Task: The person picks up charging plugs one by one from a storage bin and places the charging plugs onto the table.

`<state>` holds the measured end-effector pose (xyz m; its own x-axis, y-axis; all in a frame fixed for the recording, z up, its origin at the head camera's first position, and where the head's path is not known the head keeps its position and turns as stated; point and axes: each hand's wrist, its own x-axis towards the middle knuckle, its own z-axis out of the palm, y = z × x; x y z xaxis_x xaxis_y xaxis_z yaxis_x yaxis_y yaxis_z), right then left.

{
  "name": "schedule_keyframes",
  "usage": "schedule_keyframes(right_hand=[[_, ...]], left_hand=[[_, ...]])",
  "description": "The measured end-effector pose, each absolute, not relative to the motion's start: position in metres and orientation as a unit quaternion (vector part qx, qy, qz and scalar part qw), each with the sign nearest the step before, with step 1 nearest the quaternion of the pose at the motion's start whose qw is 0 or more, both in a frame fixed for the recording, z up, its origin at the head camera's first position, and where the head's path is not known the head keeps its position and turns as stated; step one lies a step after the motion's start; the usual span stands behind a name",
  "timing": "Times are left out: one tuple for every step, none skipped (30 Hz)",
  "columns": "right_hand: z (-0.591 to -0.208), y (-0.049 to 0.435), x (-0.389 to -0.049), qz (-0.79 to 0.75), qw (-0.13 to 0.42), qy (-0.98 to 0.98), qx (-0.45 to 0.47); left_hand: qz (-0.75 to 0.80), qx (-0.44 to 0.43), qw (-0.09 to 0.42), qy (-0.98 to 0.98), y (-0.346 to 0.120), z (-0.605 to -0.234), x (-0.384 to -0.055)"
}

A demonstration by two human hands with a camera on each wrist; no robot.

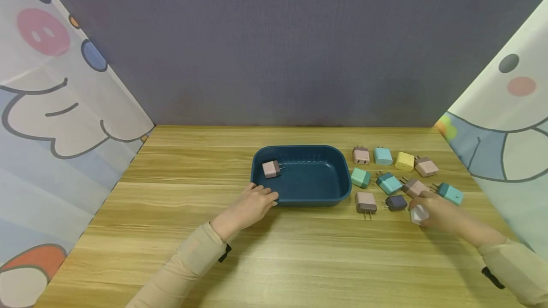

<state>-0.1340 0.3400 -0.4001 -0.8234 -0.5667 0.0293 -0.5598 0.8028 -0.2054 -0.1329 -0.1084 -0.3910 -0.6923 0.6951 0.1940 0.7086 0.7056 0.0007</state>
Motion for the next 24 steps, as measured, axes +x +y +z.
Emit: schedule_keyframes(right_hand=[[-0.4, 0.34, -0.134, -0.102, 0.013, 0.948, -0.3], [-0.401, 0.34, -0.134, -0.101, 0.007, 0.947, -0.305], [-0.401, 0.34, -0.134, -0.1, 0.002, 0.946, -0.308], [-0.401, 0.34, -0.134, -0.1, -0.001, 0.946, -0.31], [-0.4, 0.339, -0.134, -0.099, 0.0, 0.946, -0.31], [-0.4, 0.339, -0.134, -0.098, 0.002, 0.946, -0.309], [-0.399, 0.339, -0.134, -0.099, 0.006, 0.946, -0.309], [-0.398, 0.339, -0.134, -0.098, 0.012, 0.947, -0.305], [-0.397, 0.339, -0.135, -0.099, 0.021, 0.948, -0.303], [-0.396, 0.339, -0.135, -0.099, 0.029, 0.948, -0.302], [-0.394, 0.339, -0.135, -0.099, 0.04, 0.948, -0.298], [-0.392, 0.338, -0.136, -0.101, 0.048, 0.948, -0.298], [-0.391, 0.338, -0.137, -0.101, 0.056, 0.948, -0.296], [-0.389, 0.337, -0.137, -0.1, 0.061, 0.948, -0.295], [-0.387, 0.337, -0.138, -0.101, 0.066, 0.947, -0.297], [-0.385, 0.336, -0.139, -0.099, 0.071, 0.947, -0.297], [-0.383, 0.336, -0.14, -0.099, 0.075, 0.946, -0.3], [-0.381, 0.335, -0.141, -0.099, 0.075, 0.944, -0.307], [-0.378, 0.334, -0.142, -0.098, 0.078, 0.943, -0.308], [-0.376, 0.333, -0.144, -0.101, 0.085, 0.941, -0.312], [-0.373, 0.332, -0.145, -0.106, 0.096, 0.94, -0.31], [-0.371, 0.33, -0.147, -0.11, 0.107, 0.938, -0.31], [-0.368, 0.328, -0.149, -0.118, 0.116, 0.937, -0.307], [-0.366, 0.325, -0.15, -0.123, 0.122, 0.938, -0.301]], left_hand=[[-0.038, -0.382, 0.09, -0.919, -0.108, -0.391, -0.133], [-0.038, -0.382, 0.09, -0.919, -0.108, -0.391, -0.133], [-0.039, -0.381, 0.089, -0.919, -0.108, -0.391, -0.133], [-0.04, -0.381, 0.088, -0.92, -0.108, -0.391, -0.133], [-0.041, -0.381, 0.088, -0.92, -0.108, -0.39, -0.133], [-0.041, -0.381, 0.087, -0.92, -0.108, -0.39, -0.132], [-0.041, -0.38, 0.087, -0.92, -0.108, -0.39, -0.132], [-0.042, -0.38, 0.086, -0.92, -0.108, -0.39, -0.132], [-0.042, -0.38, 0.086, -0.92, -0.108, -0.39, -0.132], [-0.041, -0.38, 0.086, -0.92, -0.108, -0.39, -0.132], [-0.041, -0.38, 0.086, -0.92, -0.108, -0.39, -0.132], [-0.04, -0.38, 0.086, -0.92, -0.108, -0.39, -0.132], [-0.041, -0.38, 0.086, -0.92, -0.108, -0.39, -0.132], [-0.041, -0.38, 0.086, -0.92, -0.108, -0.391, -0.133], [-0.042, -0.381, 0.086, -0.92, -0.108, -0.391, -0.133], [-0.042, -0.381, 0.087, -0.919, -0.108, -0.392, -0.133], [-0.043, -0.382, 0.087, -0.919, -0.108, -0.392, -0.133], [-0.044, -0.382, 0.088, -0.919, -0.109, -0.392, -0.133], [-0.044, -0.383, 0.088, -0.919, -0.109, -0.392, -0.133], [-0.044, -0.383, 0.088, -0.919, -0.109, -0.392, -0.133], [-0.044, -0.383, 0.089, -0.919, -0.109, -0.392, -0.133], [-0.043, -0.383, 0.09, -0.919, -0.109, -0.392, -0.133], [-0.042, -0.383, 0.09, -0.919, -0.109, -0.392, -0.133], [-0.042, -0.383, 0.091, -0.918, -0.109, -0.392, -0.133]])
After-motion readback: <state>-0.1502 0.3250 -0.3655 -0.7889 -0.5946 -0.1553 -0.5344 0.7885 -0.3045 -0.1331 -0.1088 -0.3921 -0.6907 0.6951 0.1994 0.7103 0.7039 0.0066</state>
